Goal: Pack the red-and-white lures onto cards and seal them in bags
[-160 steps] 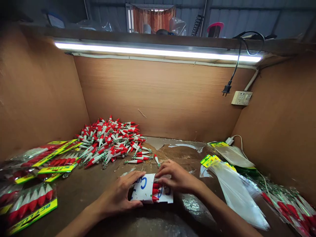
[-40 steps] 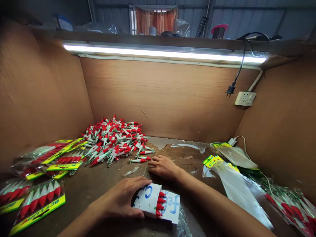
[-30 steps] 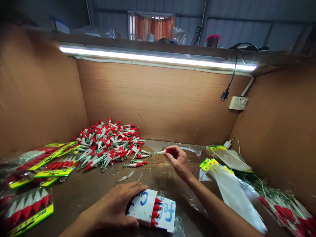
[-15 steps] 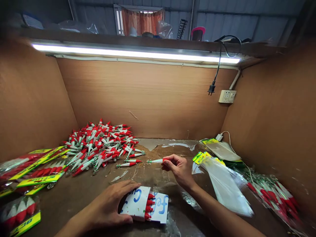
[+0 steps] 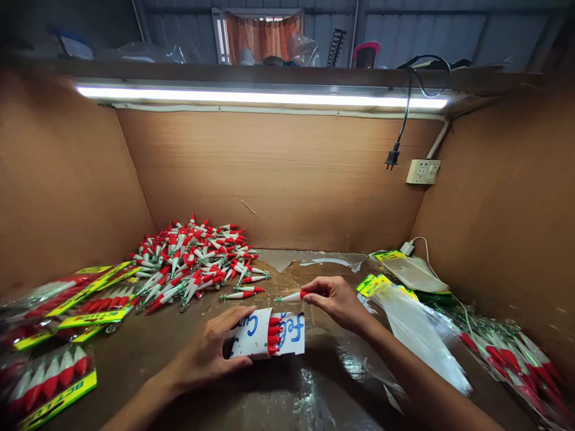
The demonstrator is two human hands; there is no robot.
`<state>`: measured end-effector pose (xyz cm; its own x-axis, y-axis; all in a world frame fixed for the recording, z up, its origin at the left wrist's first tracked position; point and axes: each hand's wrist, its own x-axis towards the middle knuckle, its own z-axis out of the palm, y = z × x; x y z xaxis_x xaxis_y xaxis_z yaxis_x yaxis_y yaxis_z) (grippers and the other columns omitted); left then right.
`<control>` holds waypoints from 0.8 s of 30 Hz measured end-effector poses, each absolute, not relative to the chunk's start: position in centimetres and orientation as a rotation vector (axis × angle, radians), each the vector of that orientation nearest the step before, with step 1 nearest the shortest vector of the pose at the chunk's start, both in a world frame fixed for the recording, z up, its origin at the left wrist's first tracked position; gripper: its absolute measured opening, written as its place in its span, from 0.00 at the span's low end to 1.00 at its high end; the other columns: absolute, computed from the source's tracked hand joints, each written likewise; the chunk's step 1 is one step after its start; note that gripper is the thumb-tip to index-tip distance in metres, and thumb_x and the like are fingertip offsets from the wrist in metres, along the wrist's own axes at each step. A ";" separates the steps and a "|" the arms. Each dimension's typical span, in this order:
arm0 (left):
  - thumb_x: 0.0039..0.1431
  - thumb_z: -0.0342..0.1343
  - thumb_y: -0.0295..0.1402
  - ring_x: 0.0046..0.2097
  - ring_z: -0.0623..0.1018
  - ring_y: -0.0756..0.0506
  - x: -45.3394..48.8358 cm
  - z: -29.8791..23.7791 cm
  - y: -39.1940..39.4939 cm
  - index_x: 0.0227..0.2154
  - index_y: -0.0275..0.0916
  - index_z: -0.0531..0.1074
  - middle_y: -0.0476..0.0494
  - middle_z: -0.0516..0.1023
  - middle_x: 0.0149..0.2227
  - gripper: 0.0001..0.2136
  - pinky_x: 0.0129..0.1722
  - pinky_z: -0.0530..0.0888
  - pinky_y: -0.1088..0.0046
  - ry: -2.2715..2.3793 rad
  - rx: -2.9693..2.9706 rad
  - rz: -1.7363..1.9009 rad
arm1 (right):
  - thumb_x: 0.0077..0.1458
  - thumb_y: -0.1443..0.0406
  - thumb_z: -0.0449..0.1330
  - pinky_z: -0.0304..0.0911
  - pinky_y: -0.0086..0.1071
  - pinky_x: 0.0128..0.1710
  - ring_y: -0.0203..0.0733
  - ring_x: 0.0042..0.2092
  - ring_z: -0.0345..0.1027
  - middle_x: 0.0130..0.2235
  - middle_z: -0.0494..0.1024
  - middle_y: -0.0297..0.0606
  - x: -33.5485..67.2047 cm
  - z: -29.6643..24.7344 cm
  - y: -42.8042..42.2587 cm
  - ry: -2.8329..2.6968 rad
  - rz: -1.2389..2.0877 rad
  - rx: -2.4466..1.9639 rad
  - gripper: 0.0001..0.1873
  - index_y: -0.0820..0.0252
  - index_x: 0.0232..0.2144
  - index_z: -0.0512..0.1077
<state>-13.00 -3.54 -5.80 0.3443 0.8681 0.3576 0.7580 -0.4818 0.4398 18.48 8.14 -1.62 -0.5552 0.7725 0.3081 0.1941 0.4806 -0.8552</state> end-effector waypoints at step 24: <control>0.47 0.70 0.38 0.57 0.74 0.37 -10.9 -6.6 -4.4 0.62 0.46 0.63 0.41 0.72 0.58 0.38 0.57 0.71 0.58 1.441 2.425 0.783 | 0.57 0.62 0.65 0.62 0.31 0.41 0.43 0.41 0.71 0.37 0.81 0.36 15.7 -4.9 6.1 -2.525 0.565 -0.859 0.06 0.51 0.38 0.81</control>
